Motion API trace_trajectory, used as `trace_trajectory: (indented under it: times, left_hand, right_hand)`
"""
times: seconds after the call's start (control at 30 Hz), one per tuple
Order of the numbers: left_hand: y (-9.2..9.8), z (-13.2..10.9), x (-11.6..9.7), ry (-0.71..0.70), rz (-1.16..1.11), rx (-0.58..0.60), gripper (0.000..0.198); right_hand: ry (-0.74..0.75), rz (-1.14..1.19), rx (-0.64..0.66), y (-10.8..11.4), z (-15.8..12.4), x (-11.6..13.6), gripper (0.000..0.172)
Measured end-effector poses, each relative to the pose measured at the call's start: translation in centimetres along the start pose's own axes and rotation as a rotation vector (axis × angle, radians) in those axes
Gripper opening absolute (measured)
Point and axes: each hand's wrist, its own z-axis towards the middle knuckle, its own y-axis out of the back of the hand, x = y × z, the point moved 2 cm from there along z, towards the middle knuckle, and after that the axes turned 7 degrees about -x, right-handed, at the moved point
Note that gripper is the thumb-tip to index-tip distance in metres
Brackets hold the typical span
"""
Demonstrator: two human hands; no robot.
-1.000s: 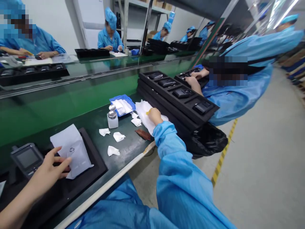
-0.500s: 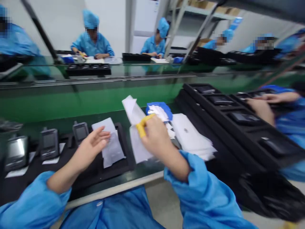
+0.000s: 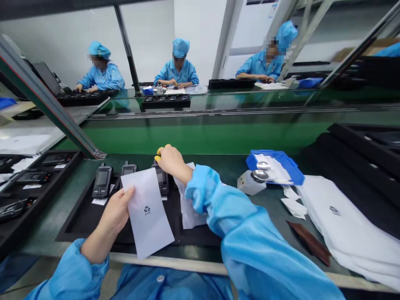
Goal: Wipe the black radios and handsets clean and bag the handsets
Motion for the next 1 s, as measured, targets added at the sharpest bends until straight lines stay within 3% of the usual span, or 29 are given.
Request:
trace_trajectory:
  times: [0.1,0.23,0.37,0.47,0.57,0.67,0.73,0.87,1.0]
  left_hand:
    - [0.5,0.3,-0.4,-0.019,0.021,-0.016,0.052]
    - [1.1,0.7,-0.7,-0.044,0.039,-0.035,0.055]
    - [1.6,0.7,-0.7,-0.083,0.057,-0.050,0.053]
    - [1.7,0.5,-0.8,-0.119,0.082,-0.044,0.047]
    - [1.7,0.3,-1.3,-0.147,0.103,-0.035,0.040]
    - [1.5,0.0,-2.4,-0.174,0.126,-0.028,0.036]
    - [1.3,-0.4,-3.2,-0.195,0.174,-0.016,0.036]
    - [0.5,-1.1,-4.4,-0.232,0.280,0.019,0.036]
    - [-0.1,-1.8,-4.8,-0.253,0.308,0.028,0.034]
  right_hand:
    - [-0.064,0.018,0.117,-2.2,3.2,-0.1,0.030]
    - [-0.088,0.065,0.218,-3.8,4.1,-0.2,0.024]
    - [-0.072,0.130,0.218,-3.4,2.9,-0.4,0.020]
    - [-0.053,0.156,0.156,-1.7,1.2,-0.4,0.015]
    - [-0.002,0.189,-0.073,1.4,-0.8,-0.6,0.016]
    - [0.104,0.376,-0.529,5.3,-2.3,-0.9,0.011]
    - [0.158,0.562,-0.736,7.4,-3.0,-1.0,0.011]
    - [0.249,0.889,-0.845,9.8,-3.6,0.3,0.022]
    - [0.290,1.018,-0.867,10.0,-4.3,2.6,0.025]
